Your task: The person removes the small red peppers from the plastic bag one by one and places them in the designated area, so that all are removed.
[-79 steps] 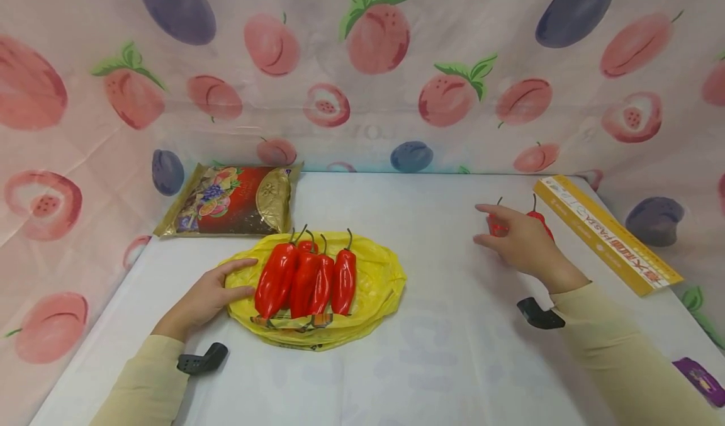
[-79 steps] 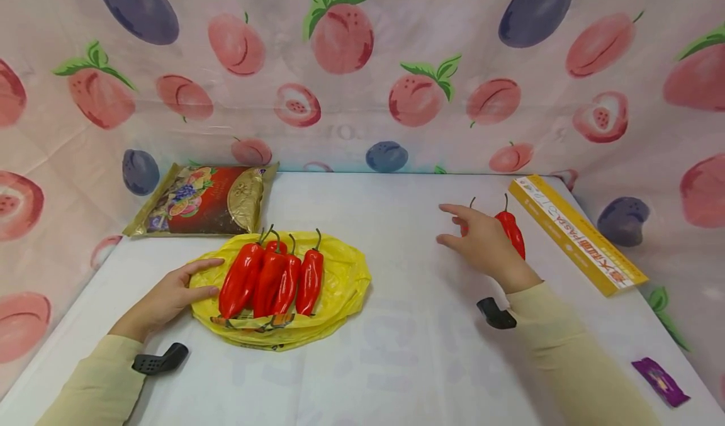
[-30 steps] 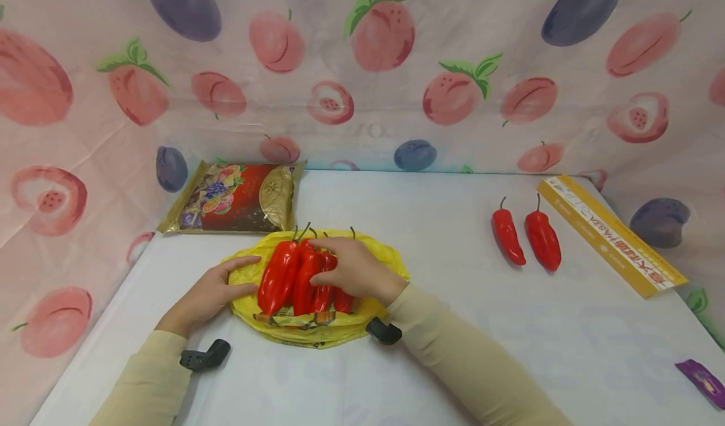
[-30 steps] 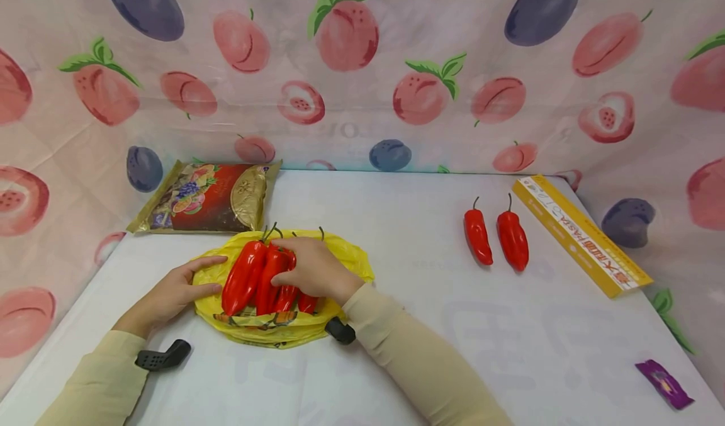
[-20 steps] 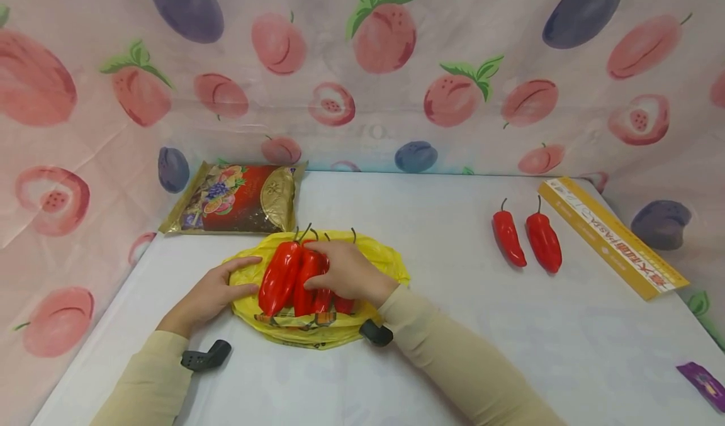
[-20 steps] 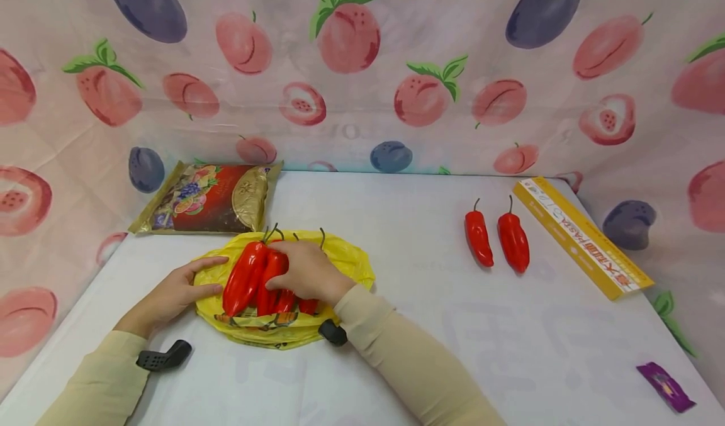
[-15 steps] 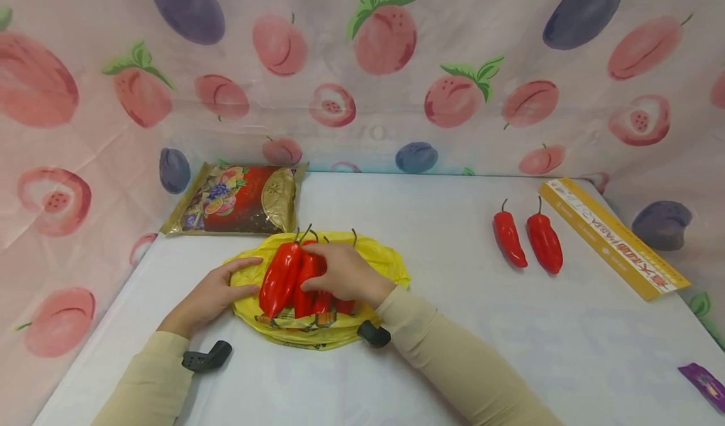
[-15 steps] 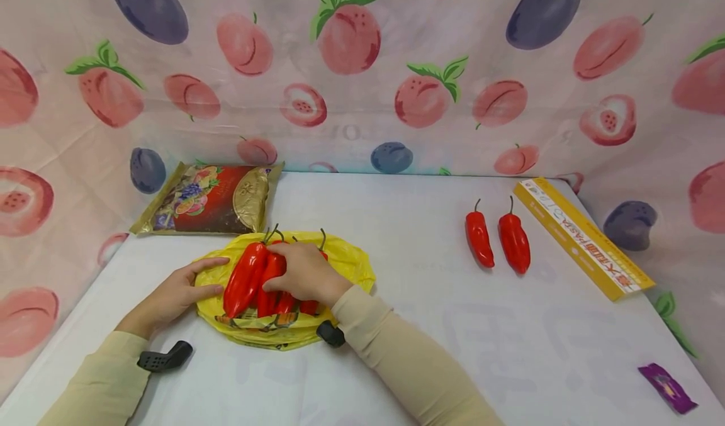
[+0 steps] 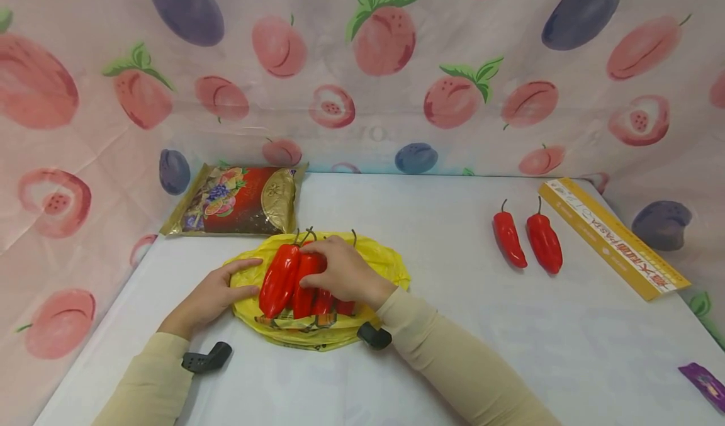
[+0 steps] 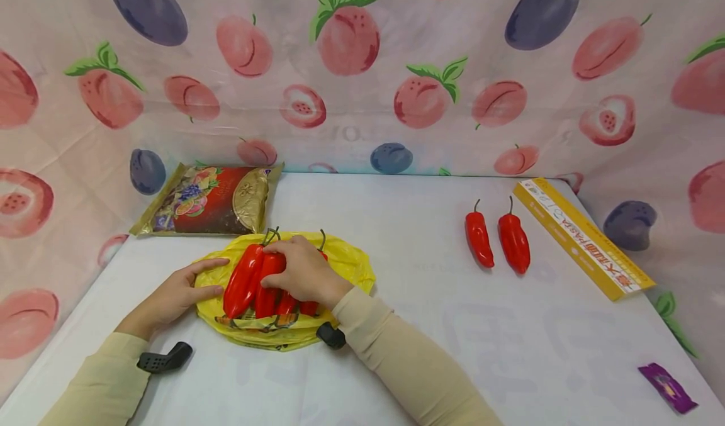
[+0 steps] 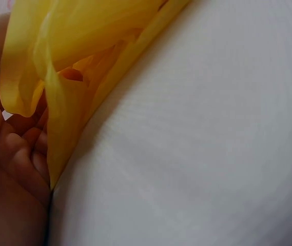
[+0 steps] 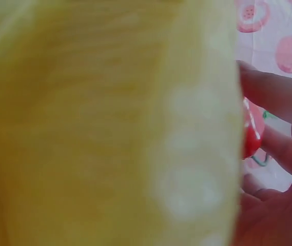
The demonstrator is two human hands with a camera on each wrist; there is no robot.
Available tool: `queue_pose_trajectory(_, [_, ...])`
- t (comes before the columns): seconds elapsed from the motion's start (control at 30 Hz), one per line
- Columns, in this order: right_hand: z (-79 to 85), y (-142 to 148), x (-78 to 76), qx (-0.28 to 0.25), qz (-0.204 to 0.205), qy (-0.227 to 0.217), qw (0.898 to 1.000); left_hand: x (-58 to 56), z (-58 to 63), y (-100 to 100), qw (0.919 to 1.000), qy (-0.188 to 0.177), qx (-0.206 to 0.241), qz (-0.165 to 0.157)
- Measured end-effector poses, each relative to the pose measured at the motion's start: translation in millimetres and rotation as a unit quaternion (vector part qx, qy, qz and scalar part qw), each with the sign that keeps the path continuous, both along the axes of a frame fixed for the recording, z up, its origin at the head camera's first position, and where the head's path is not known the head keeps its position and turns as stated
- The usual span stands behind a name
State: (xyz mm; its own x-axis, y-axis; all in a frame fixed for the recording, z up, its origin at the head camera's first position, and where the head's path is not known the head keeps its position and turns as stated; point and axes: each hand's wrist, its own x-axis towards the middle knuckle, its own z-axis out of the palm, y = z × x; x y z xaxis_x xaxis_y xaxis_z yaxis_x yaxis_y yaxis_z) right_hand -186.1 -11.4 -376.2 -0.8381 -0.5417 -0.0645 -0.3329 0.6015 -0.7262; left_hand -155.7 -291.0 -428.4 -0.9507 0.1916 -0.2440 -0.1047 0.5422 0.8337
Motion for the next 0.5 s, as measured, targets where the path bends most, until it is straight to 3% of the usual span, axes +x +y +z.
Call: queue_pose_trajectory(0.5, [3.8,19,-5.2,-0.111,-0.006,0.008,0.994,0.8,1.0,1,1.0000,0.009,-0.001,0.002])
